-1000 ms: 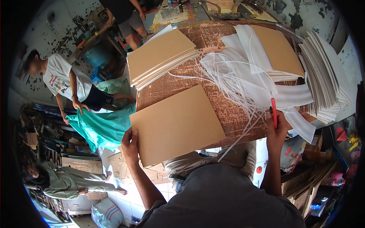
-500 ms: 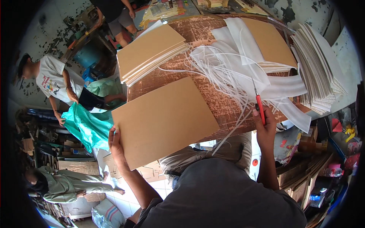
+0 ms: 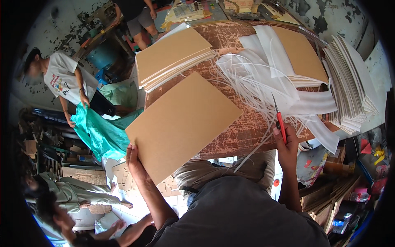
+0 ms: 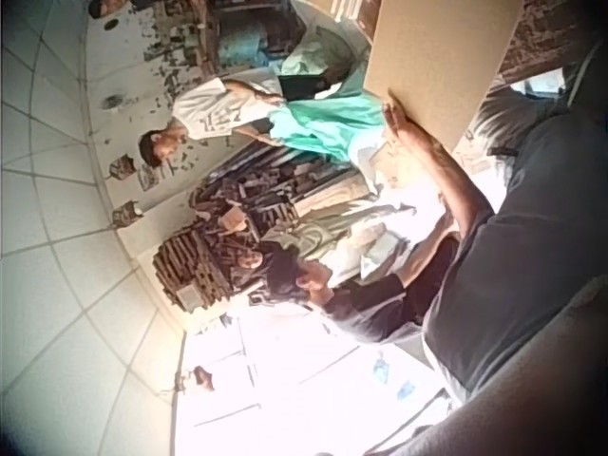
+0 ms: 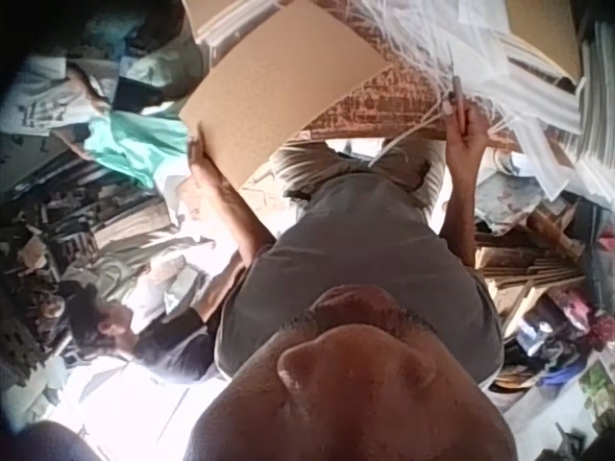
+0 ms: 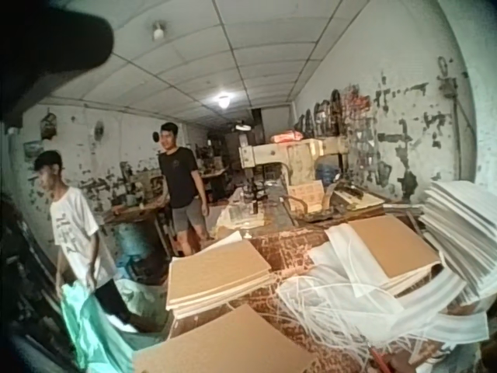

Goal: The person trims the edges of cardboard sheets using a utility knife and picks up a foam sheet by hand.

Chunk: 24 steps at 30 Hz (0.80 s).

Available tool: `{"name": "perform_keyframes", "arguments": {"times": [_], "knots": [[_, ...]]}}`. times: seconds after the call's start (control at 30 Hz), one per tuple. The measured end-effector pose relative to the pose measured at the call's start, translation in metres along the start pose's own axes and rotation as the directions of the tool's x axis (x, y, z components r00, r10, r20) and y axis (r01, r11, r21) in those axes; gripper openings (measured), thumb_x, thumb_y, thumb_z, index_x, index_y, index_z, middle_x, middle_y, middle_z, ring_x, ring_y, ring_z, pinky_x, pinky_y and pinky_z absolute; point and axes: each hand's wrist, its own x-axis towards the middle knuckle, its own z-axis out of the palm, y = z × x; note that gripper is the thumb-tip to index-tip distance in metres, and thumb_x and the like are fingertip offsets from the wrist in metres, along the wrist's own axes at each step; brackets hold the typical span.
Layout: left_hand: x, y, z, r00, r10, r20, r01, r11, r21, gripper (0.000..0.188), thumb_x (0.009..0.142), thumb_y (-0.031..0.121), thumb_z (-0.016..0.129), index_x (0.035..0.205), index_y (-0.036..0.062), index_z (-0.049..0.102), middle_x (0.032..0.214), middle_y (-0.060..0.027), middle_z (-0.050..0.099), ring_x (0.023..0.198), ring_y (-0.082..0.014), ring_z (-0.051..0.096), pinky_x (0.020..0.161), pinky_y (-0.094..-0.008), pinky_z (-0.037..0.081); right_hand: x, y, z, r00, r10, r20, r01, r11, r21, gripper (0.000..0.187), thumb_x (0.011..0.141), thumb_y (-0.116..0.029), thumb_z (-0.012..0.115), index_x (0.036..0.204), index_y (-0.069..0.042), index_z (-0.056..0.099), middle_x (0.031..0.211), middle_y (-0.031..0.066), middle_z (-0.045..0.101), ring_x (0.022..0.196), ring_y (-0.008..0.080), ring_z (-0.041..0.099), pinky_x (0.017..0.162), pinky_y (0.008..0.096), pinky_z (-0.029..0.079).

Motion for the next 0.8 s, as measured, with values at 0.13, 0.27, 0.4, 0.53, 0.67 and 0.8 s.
{"name": "perform_keyframes", "arguments": {"times": [0.13,0.27,0.4,0.53,0.67,0.8], "knots": [[0.003,-0.007,-0.004,1.0,0.007,0.018,-0.006,0.999,-0.031,0.023,0.105,0.012,0.056,0.127,0.003,0.056,0.116,-0.012,0.07,0.102,-0.0206,0.071,0.088,-0.0345,0.059,0.0,0.006,0.007,1.0,0.015,0.005,-0.015,0.994,0.105,0.019,0.105,-0.019,0.067,0.114,-0.002,0.064,0.084,-0.0016,0.056,0.08,0.0066,0.051,0.075,0.0247,0.043],[0.005,-0.013,-0.007,0.999,0.0,0.034,0.002,0.998,-0.059,0.023,0.107,0.013,0.055,0.127,0.0019,0.054,0.116,-0.013,0.069,0.103,-0.0204,0.07,0.089,-0.0348,0.059,-0.002,0.01,0.004,0.973,-0.015,0.232,-0.005,0.996,0.086,0.019,0.104,-0.017,0.068,0.113,-0.001,0.064,0.092,0.0042,0.068,0.084,0.0098,0.062,0.078,0.0272,0.049],[0.007,-0.016,-0.008,0.998,-0.014,0.058,0.019,0.997,-0.076,0.023,0.107,0.012,0.055,0.127,0.0022,0.053,0.117,-0.0128,0.068,0.104,-0.0203,0.069,0.09,-0.0348,0.058,-0.009,-0.012,0.004,0.82,0.154,0.551,-0.153,0.987,-0.048,0.027,0.097,-0.012,0.076,0.117,0.001,0.064,0.112,0.0094,0.076,0.089,0.0118,0.069,0.08,0.0308,0.055],[0.006,-0.015,-0.005,0.998,-0.006,0.056,0.01,0.997,-0.078,0.023,0.106,0.011,0.055,0.127,0.0026,0.053,0.117,-0.0128,0.068,0.105,-0.0209,0.069,0.092,-0.0358,0.058,-0.017,-0.003,0.006,0.712,0.125,0.691,-0.115,0.992,-0.061,0.034,0.095,-0.002,0.073,0.127,-0.001,0.061,0.123,0.0056,0.072,0.084,0.0104,0.071,0.073,0.027,0.057],[0.007,-0.018,-0.007,0.998,-0.021,0.063,0.026,0.996,-0.086,0.023,0.106,0.011,0.056,0.126,0.0027,0.053,0.118,-0.0125,0.068,0.106,-0.0214,0.069,0.093,-0.0369,0.057,-0.017,0.0,0.008,0.732,0.111,0.673,-0.077,0.994,-0.079,0.032,0.096,-0.003,0.072,0.126,0.0,0.06,0.122,0.0064,0.072,0.09,0.0128,0.073,0.074,0.0279,0.057],[0.005,-0.017,-0.002,0.999,-0.029,0.045,0.033,0.996,-0.081,0.022,0.106,0.012,0.056,0.125,0.0025,0.053,0.118,-0.0123,0.068,0.107,-0.0216,0.069,0.094,-0.0376,0.057,-0.018,0.002,0.007,0.751,0.162,0.64,-0.161,0.985,-0.06,0.029,0.095,-0.011,0.077,0.118,-0.001,0.063,0.111,0.0094,0.075,0.091,0.0164,0.072,0.076,0.032,0.056]]}}
